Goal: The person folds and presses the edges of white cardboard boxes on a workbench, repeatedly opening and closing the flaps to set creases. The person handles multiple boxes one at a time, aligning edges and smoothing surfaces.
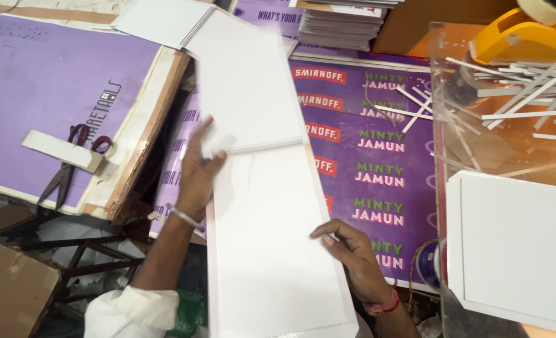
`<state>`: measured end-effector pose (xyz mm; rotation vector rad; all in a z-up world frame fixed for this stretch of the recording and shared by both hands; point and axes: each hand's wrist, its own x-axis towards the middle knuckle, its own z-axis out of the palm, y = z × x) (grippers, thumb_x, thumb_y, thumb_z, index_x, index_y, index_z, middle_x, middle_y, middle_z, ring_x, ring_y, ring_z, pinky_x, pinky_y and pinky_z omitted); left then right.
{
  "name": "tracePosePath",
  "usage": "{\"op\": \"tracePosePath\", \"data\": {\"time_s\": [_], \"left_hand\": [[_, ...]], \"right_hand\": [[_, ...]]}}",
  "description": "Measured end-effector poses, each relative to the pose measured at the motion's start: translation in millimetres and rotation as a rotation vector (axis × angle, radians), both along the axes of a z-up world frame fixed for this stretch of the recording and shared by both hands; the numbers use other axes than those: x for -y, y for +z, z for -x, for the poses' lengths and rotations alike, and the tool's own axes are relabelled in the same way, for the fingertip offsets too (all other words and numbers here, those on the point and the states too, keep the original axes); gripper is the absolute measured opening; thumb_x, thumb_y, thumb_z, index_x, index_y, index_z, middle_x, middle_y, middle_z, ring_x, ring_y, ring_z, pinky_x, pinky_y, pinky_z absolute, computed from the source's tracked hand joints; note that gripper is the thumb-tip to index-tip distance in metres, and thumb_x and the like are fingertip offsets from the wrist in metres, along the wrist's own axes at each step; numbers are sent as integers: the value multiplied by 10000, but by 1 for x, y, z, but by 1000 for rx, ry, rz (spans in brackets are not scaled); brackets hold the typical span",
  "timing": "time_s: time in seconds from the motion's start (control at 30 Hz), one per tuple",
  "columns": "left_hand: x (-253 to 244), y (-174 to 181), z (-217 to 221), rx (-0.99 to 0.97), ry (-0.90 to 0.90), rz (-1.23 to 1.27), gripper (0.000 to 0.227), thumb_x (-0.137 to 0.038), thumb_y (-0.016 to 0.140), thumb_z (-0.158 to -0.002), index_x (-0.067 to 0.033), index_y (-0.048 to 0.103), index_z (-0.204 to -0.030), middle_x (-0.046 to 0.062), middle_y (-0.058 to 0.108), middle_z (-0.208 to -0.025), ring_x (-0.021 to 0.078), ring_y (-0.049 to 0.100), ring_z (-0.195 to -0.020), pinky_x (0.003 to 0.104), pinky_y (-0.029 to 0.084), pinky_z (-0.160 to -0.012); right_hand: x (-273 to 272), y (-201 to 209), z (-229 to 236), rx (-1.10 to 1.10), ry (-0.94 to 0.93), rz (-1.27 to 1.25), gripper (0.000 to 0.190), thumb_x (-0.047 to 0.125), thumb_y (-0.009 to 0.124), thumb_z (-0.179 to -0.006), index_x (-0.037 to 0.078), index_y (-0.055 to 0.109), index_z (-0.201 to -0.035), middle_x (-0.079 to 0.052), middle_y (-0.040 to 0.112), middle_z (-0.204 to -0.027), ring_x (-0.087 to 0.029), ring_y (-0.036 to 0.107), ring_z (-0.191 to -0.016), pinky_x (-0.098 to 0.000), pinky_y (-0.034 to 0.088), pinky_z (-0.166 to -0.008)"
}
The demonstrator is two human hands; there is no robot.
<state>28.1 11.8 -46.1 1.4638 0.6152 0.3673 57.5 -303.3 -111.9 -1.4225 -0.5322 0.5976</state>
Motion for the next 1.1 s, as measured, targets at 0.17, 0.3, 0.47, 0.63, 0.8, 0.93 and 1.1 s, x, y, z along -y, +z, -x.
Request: {"op": "tracePosePath", "data": {"time_s": [0.17, 0.3, 0.47, 0.63, 0.8, 0.93, 1.1], "left_hand": [[24, -76, 21, -109, -152, 204, 482, -381, 429, -1034, -78, 718, -1273, 163, 614, -1440, 277, 582, -1313, 405, 460, -1140], [43, -122, 69, -325, -259, 264, 430, -368, 531, -975, -73, 731, -1216, 139, 755, -1100, 230, 729, -909, 334, 639, -727], [72, -124, 140, -372, -474, 510, 386, -342, 552, -1051, -46, 769, -1170, -15, 622, -709, 44, 565, -565, 188, 449, -472], [79, -130, 181, -439, -504, 666, 335, -291, 575, -1016, -19, 746, -1112, -4, 616, -647, 36, 492, -429, 192, 371, -346], [88, -138, 204, -442, -461, 781, 358, -297, 539, -1051, 5, 722, -1112, 25, 668, -738, 46, 558, -479, 194, 412, -383], [92, -130, 208, -356, -521, 677, 440, -350, 453, -1080, -46, 728, -1239, -8, 743, -894, 25, 721, -784, 183, 593, -718], [65, -110, 190, -352, -401, -94, 329, -318, 626, -988, -116, 770, -1204, 75, 713, -774, 135, 608, -690, 318, 477, -618]], "right_hand": [[19, -18, 3, -69, 9, -282, 340, 241, 540, -1025, -18, 754, -976, -127, 763, -906, -224, 689, -905, -403, 507, -888], [53, -12, 11, -113, 111, -131, 305, 228, 622, -1002, -43, 751, -950, -187, 777, -924, -277, 719, -929, -475, 551, -906], [102, -4, 29, -36, 198, -300, 403, 339, 608, -1020, -57, 650, -1085, -197, 687, -985, -265, 655, -992, -450, 535, -881], [94, -30, 38, -283, -2, -121, 328, 258, 650, -999, -28, 654, -1160, -178, 713, -999, -249, 680, -976, -419, 550, -877], [68, -13, 31, -328, -124, -57, 313, 177, 691, -979, 1, 659, -1236, -159, 739, -1014, -233, 705, -959, -389, 564, -873], [9, -15, -1, 34, -184, 91, 351, 112, 725, -962, 24, 663, -1296, -144, 760, -1025, -220, 725, -946, -365, 576, -870], [-40, -40, -43, 719, -350, 486, 287, 136, 781, -927, 82, 723, -1203, -97, 714, -1131, -259, 666, -1017, -386, 540, -905]]}}
